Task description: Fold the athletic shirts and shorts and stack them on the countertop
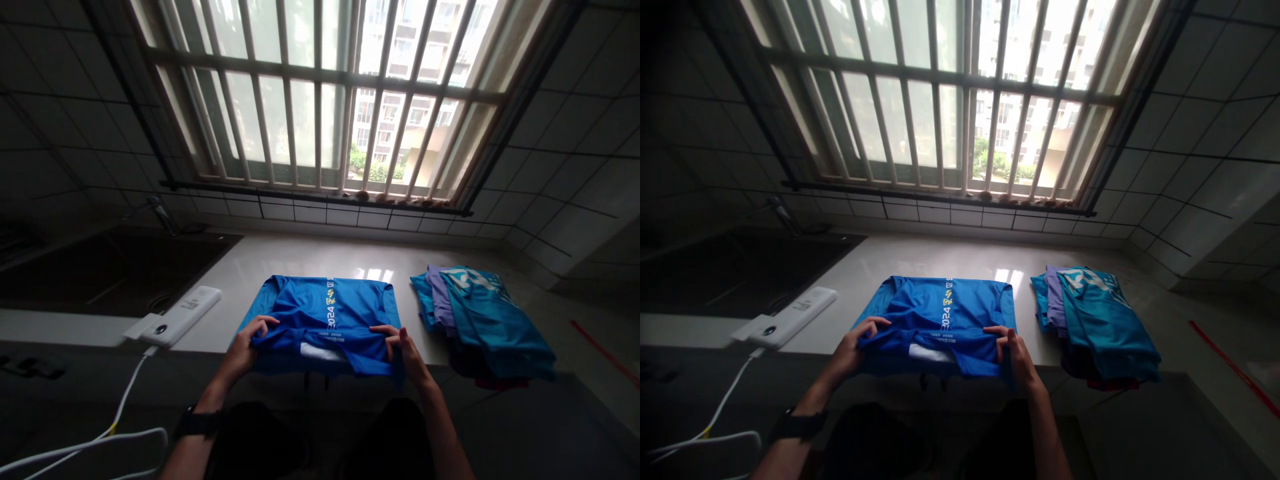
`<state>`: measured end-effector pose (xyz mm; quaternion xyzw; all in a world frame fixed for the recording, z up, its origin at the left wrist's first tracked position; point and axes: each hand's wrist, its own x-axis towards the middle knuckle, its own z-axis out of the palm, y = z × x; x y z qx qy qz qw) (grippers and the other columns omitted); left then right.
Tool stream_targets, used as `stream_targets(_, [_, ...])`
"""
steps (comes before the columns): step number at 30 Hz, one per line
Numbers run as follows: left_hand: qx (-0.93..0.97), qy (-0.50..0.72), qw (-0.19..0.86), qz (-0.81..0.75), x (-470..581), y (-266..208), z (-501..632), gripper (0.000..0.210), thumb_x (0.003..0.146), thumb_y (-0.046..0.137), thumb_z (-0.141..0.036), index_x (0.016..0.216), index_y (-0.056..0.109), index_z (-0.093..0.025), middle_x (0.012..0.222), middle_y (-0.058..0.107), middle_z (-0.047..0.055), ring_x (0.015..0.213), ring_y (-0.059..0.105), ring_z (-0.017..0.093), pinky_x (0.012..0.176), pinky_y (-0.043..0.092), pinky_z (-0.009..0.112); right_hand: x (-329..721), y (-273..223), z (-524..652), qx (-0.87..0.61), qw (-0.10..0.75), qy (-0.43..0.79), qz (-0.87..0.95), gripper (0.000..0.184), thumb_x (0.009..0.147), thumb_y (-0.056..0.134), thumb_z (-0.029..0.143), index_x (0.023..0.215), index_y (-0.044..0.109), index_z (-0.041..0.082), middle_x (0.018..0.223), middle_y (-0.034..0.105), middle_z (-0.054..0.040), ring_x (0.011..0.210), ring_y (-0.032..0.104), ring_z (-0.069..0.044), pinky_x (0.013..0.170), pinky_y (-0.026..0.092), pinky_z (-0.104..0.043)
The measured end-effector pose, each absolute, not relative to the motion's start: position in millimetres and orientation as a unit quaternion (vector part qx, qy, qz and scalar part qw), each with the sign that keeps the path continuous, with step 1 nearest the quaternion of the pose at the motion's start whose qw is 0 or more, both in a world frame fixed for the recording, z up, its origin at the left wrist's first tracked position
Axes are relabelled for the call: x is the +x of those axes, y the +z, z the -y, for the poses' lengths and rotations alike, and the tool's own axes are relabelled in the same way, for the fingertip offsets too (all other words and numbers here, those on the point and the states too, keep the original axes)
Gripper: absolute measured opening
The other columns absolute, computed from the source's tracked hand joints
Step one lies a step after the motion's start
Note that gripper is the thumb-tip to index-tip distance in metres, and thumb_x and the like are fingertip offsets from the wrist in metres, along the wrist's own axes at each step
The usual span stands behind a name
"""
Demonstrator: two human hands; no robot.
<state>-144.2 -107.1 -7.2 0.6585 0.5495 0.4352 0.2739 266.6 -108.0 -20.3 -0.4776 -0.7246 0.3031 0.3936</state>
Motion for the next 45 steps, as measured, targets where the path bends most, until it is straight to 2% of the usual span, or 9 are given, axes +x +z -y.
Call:
stream_targets(4, [0.704,0.388,0.297,-0.515,-144,-11,106,0.020,0.061,0.056,-0.024,0.067,0.074,-0.026,0.132,0.073,0.007,0.129,0.061,0.031,0.119,0.041,0.050,258,-18,107,-0.488,0.380,0.322,0.717,0.043,0.096,0.058,0.056,0.067,0.065,0.024,0.122,0.075,-0.0093,0.115,0.069,-0.029,0.106,0.050,-0.044])
stream_targets(8, [0.696,0.391,0.299,-0.523,-146,-15,105,0.021,0.060,0.051,-0.024,0.040,0.056,-0.025,0.129,0.073,0.007,0.122,0.065,0.032,0.115,0.044,0.049,255,-19,106,-0.489,0.390,0.298,0.721,0.020,0.090,0.068,0.043,0.085,0.068,0.024,0.128,0.072,-0.0104,0.121,0.067,-0.029,0.109,0.048,-0.045])
stream_targets(11, [0.673,0.435,0.301,-0.517,-149,-14,105,0.022,0.061,0.050,-0.025,0.039,0.048,-0.024,0.098,0.079,0.008,0.094,0.071,0.026,0.110,0.049,0.047,257,-24,105,-0.490,0.403,0.289,0.717,0.014,0.092,0.064,0.038,0.092,0.069,0.024,0.139,0.067,-0.0113,0.130,0.063,-0.029,0.113,0.046,-0.045])
stream_targets(15, [0.647,0.454,0.310,-0.528,-149,-7,106,0.015,0.063,0.054,-0.028,0.048,0.053,-0.025,0.056,0.064,-0.001,0.063,0.064,0.019,0.113,0.046,0.048,258,-28,103,-0.495,0.406,0.266,0.721,0.020,0.092,0.061,0.034,0.106,0.071,0.024,0.146,0.062,-0.0121,0.137,0.058,-0.028,0.115,0.045,-0.044])
stream_targets(17, [0.617,0.462,0.325,-0.548,-146,-4,106,0.010,0.062,0.056,-0.028,0.064,0.065,-0.024,0.071,0.073,0.001,0.078,0.070,0.023,0.109,0.050,0.047,258,-29,103,-0.496,0.405,0.259,0.723,0.025,0.092,0.062,0.034,0.112,0.072,0.024,0.148,0.060,-0.0116,0.138,0.057,-0.027,0.116,0.045,-0.043])
stream_targets(21, [0.568,0.497,0.346,-0.557,-143,-4,106,0.037,0.064,0.052,-0.027,0.095,0.071,-0.019,0.100,0.080,0.009,0.105,0.073,0.028,0.105,0.052,0.046,258,-32,102,-0.503,0.407,0.246,0.722,0.028,0.091,0.061,0.033,0.115,0.073,0.025,0.151,0.057,-0.0106,0.140,0.056,-0.027,0.117,0.045,-0.043])
stream_targets(31, [0.561,0.496,0.307,-0.588,-147,-9,103,0.029,0.081,0.060,-0.047,0.090,0.069,-0.020,0.085,0.080,0.006,0.090,0.074,0.026,0.091,0.058,0.040,260,-36,102,-0.505,0.430,0.235,0.711,0.029,0.092,0.047,0.021,0.105,0.073,0.025,0.145,0.064,-0.0080,0.138,0.057,-0.025,0.118,0.044,-0.046])
stream_targets(39, [0.673,0.410,0.099,-0.608,-135,-18,97,0.035,0.081,0.052,-0.022,0.102,0.079,-0.024,0.126,0.075,0.009,0.122,0.066,0.029,0.113,0.049,0.049,251,-42,100,-0.531,0.424,0.212,0.703,0.033,0.091,0.043,0.015,0.098,0.074,0.026,0.139,0.067,-0.0076,0.125,0.065,-0.025,0.109,0.051,-0.044])
stream_targets(45, [0.677,0.311,0.025,-0.666,-134,-32,91,0.039,0.086,0.059,-0.041,0.118,0.078,-0.029,0.138,0.070,0.009,0.136,0.056,0.035,0.116,0.044,0.054,252,-45,102,-0.546,0.400,0.145,0.721,0.037,0.092,0.044,0.015,0.110,0.075,0.028,0.142,0.063,-0.0059,0.123,0.066,-0.025,0.106,0.053,-0.043])
